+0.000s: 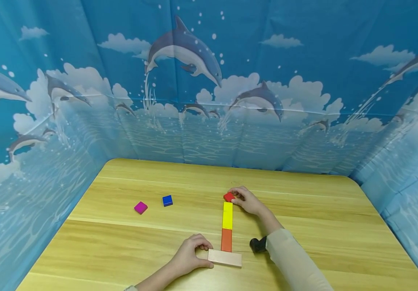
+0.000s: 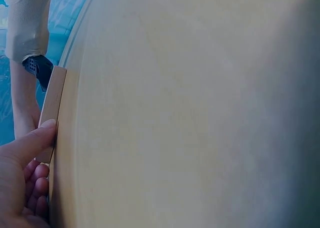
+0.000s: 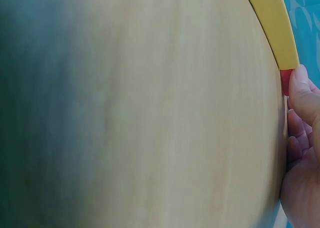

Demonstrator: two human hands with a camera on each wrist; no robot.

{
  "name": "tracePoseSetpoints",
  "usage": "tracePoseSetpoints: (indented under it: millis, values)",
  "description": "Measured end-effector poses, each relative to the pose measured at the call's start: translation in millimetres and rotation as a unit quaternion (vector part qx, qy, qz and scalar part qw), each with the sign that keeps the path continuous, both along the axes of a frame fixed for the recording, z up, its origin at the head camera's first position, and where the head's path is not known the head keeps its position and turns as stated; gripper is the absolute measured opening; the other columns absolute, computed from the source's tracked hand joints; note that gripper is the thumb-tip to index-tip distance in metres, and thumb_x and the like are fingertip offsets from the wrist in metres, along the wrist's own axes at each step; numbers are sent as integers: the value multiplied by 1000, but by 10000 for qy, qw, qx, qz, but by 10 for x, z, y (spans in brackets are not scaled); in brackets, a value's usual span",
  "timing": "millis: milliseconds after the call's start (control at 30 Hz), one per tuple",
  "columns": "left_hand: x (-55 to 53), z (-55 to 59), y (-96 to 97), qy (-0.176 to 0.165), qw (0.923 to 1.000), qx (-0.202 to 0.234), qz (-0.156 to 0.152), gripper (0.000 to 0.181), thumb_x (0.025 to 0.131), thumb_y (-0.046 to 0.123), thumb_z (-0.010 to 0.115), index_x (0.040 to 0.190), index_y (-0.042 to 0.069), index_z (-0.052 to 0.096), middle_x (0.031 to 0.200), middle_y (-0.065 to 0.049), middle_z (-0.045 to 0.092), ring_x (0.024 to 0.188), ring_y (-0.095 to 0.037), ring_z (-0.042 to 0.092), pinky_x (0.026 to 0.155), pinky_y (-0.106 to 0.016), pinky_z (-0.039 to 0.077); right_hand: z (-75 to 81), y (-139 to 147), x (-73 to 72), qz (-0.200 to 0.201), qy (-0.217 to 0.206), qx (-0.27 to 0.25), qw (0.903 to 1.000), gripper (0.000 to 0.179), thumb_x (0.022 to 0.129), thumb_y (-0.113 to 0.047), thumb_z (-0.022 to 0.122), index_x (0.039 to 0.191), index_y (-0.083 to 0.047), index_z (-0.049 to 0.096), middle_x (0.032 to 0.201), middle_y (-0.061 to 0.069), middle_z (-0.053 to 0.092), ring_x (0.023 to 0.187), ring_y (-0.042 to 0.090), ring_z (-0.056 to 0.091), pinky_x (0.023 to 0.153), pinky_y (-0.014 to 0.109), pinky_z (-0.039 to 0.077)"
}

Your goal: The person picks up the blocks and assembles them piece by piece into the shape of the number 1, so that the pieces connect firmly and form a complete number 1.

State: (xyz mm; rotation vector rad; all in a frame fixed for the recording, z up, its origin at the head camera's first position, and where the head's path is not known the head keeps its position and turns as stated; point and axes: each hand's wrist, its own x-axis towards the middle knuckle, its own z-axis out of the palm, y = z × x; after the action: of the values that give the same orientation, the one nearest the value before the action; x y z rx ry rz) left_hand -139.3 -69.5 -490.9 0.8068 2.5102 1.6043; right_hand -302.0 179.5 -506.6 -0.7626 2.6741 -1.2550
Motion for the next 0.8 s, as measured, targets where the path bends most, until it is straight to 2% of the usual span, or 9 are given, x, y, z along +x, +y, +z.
tracePoseSetpoints:
  millis: [200,267,367,600,700,800]
  values:
    - [-124,-291,-25,-40,10000,-73,-43,35,61,14,84,91,8,65,82,-2,57,78,-14,51,72,-21,44,8,4,3,-37,-9,-25,10000,31,90,-10,55,120,-2,54,103,12,48,90,23,43,79,36,39]
    - [-155,-333,-48,-166,9998,-34,-108,39,61,18,84,94,10,65,86,0,58,80,-10,51,74,-21,45,6,4,0,-45,3,15,10000,32,90,-10,54,121,-2,53,104,12,49,90,22,43,79,34,39]
    - [-174,-322,-83,-361,9990,128,-209,42,62,19,84,99,9,65,91,-2,60,82,-12,53,76,-22,45,1,3,-3,-21,-8,-2,10000,33,90,-10,54,121,0,53,105,14,49,90,24,44,78,34,39]
    - [-144,-110,-160,-920,9927,642,-435,40,69,12,79,104,-1,63,97,-16,61,85,-25,54,77,-26,45,9,30,-13,211,59,-219,9995,33,91,-15,54,121,0,53,107,15,49,91,25,44,79,37,39]
    - [-193,-142,-217,-1027,9897,786,-619,39,74,10,75,109,-1,61,101,-17,61,87,-24,54,77,-25,45,-8,56,-28,434,249,-361,9981,34,92,-23,53,120,-3,54,105,12,49,89,22,44,77,34,39]
    - [-267,-197,-285,-944,9882,925,-769,41,76,8,73,113,0,59,104,-18,60,89,-25,53,78,-26,45,-9,74,-29,454,262,-378,9979,34,92,-24,52,120,-4,54,103,11,49,88,22,43,77,33,39]
